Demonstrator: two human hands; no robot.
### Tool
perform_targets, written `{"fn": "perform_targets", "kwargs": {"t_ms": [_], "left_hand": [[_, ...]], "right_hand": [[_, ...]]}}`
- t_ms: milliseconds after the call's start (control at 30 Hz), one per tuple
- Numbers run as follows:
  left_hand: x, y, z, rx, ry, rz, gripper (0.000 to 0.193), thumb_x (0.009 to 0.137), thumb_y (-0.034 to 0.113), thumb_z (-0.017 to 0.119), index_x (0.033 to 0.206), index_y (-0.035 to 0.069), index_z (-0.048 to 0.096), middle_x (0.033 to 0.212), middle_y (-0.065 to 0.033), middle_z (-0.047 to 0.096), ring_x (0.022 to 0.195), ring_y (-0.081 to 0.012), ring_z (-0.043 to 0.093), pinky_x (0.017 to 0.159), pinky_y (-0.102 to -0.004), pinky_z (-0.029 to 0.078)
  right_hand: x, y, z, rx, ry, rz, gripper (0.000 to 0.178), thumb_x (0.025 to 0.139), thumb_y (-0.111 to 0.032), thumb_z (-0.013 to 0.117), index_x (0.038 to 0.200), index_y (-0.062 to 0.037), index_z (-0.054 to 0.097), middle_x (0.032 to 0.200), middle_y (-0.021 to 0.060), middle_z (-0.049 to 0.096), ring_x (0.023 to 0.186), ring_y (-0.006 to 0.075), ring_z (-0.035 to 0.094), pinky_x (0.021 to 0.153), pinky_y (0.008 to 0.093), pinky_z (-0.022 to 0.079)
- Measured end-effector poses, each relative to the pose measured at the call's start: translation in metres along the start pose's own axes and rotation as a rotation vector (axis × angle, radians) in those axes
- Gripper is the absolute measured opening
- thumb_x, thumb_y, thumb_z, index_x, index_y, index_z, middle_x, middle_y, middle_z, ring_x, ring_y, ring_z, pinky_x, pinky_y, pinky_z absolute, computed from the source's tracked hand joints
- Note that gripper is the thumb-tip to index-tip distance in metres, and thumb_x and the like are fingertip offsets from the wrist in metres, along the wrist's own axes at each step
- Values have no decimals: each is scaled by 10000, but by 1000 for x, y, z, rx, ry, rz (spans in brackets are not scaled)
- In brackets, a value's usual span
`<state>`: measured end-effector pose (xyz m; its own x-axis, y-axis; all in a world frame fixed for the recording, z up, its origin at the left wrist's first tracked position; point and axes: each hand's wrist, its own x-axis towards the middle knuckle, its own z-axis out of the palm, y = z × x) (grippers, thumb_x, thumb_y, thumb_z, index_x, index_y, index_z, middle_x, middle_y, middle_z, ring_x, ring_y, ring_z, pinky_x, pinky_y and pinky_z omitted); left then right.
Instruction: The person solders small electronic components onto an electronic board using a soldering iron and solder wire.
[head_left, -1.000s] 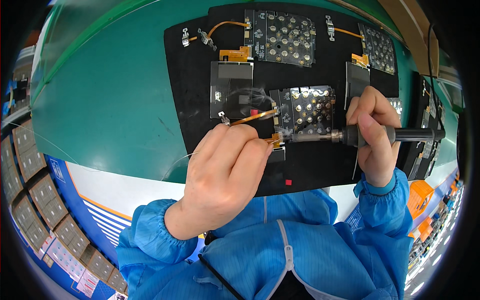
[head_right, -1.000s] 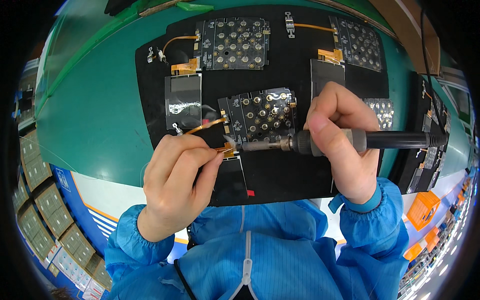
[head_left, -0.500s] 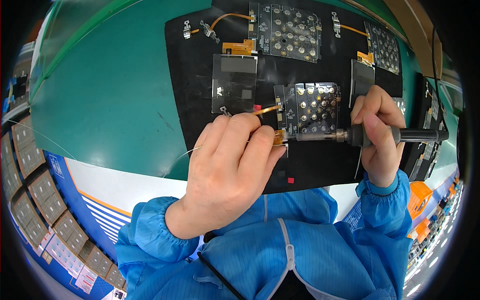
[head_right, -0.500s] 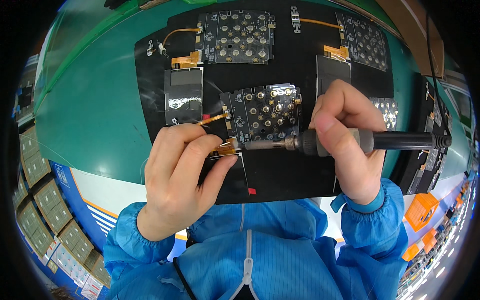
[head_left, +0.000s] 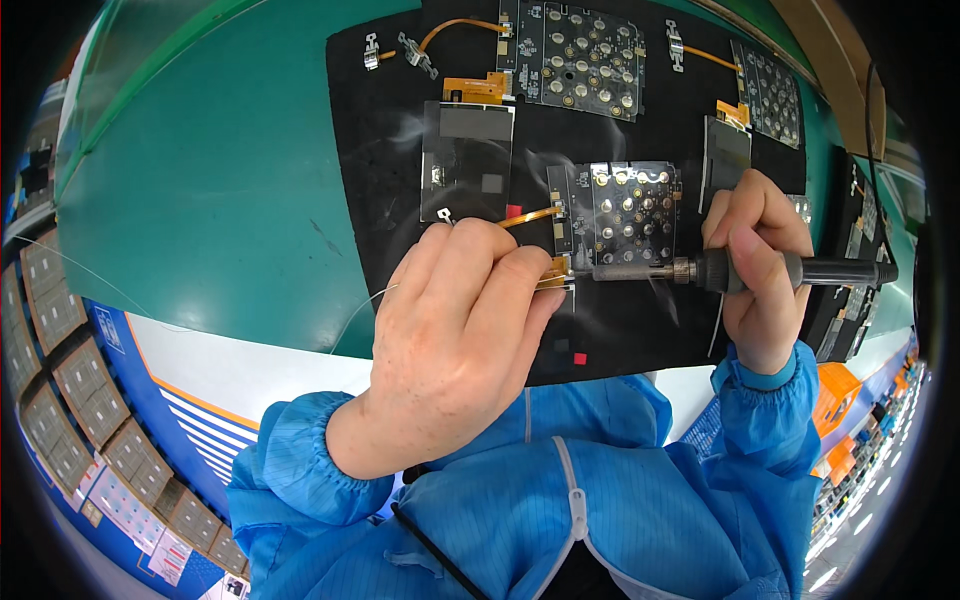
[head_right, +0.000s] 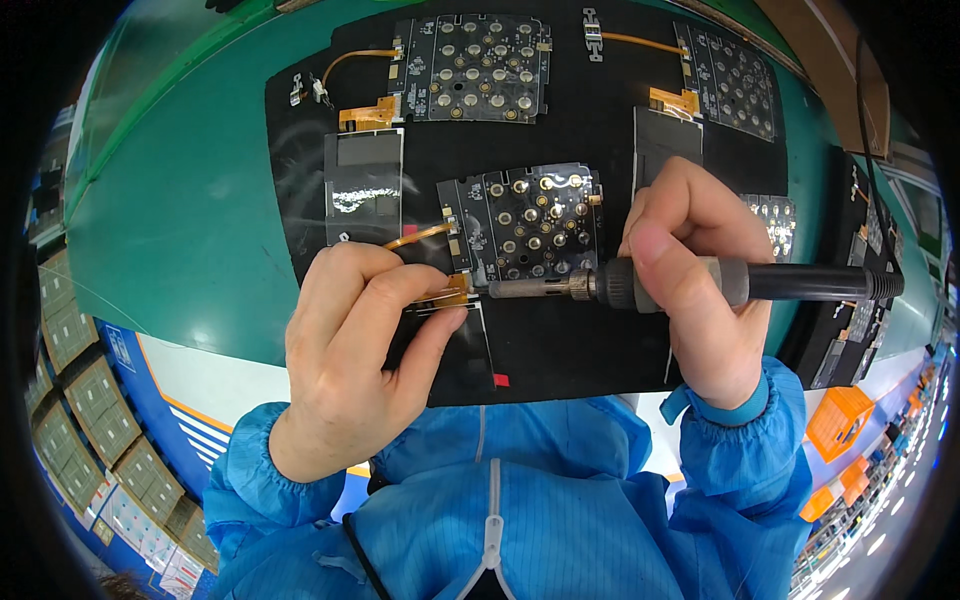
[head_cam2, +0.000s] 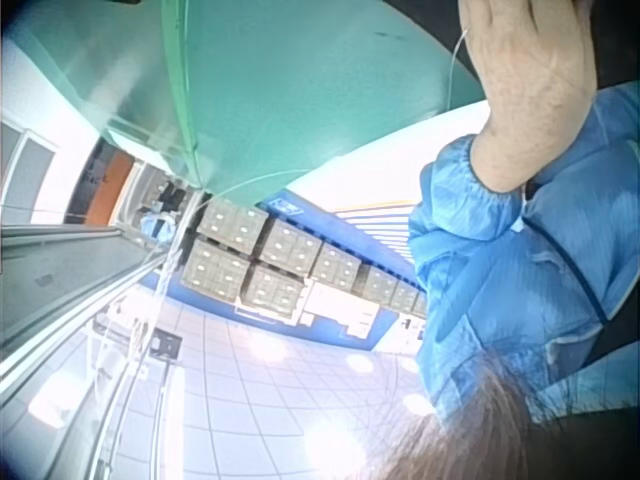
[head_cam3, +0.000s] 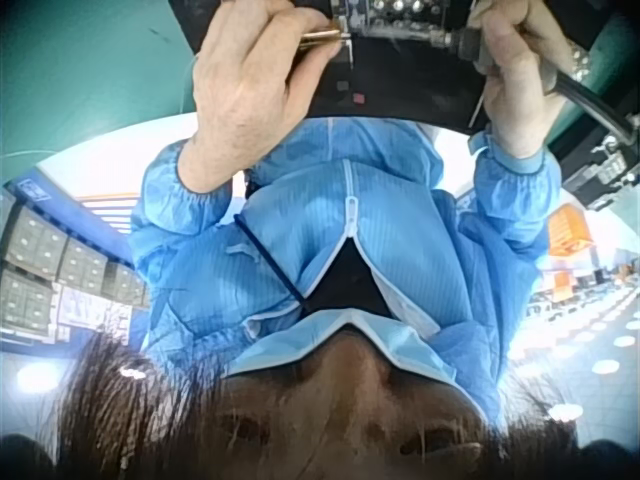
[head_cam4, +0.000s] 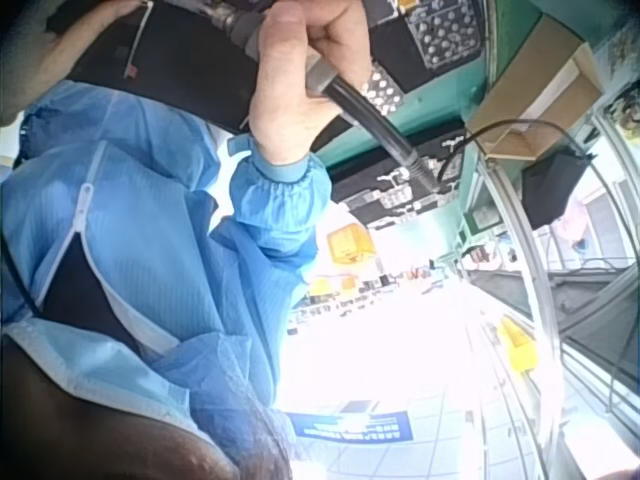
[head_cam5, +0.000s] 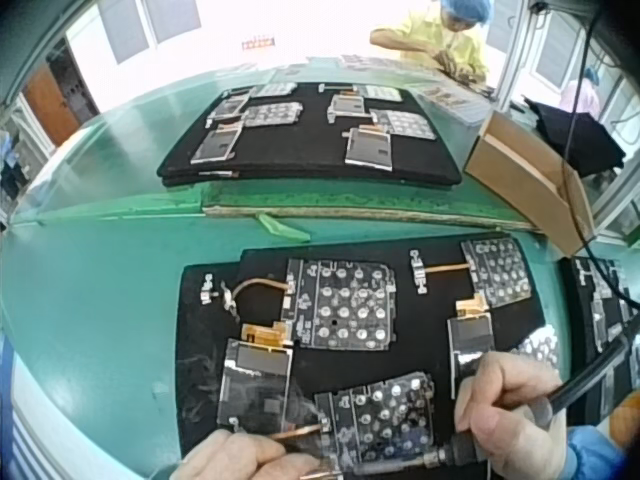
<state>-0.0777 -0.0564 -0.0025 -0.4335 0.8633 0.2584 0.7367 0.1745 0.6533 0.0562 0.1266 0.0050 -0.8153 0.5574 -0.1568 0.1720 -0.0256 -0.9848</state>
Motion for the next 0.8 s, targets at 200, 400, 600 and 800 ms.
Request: {"fn": "perform_targets", "kwargs": {"t_ms": [200,400,600,800], "left_hand": [[0,1,-1,10,-3,4,261,601,-30,728,827,-13,599,792,-107,510,680,-247,509,571,-329,406],[-1,1,-1,17,-5,-1,256,606,-25,725,829,-9,599,795,-105,510,683,-250,509,580,-332,408],[-1,0,1,13,4,14,259,607,-24,724,832,-7,596,791,-105,508,687,-256,511,582,-336,409],[-1,-1,2,8,1,13,270,599,-34,724,834,-13,592,789,-107,505,686,-254,511,571,-334,411]], "right_hand": [[0,-2,1,20,23,43,204,779,-228,544,718,-54,457,689,15,466,598,51,346,535,205,256],[0,-1,0,14,-9,28,208,781,-234,540,722,-51,459,695,20,468,597,54,345,534,206,255],[1,1,-2,26,-6,29,205,780,-224,532,716,-44,458,700,28,471,613,61,350,549,212,261],[1,-2,-2,10,-5,16,201,770,-214,525,719,-27,473,707,44,477,652,80,379,582,222,272]]}}
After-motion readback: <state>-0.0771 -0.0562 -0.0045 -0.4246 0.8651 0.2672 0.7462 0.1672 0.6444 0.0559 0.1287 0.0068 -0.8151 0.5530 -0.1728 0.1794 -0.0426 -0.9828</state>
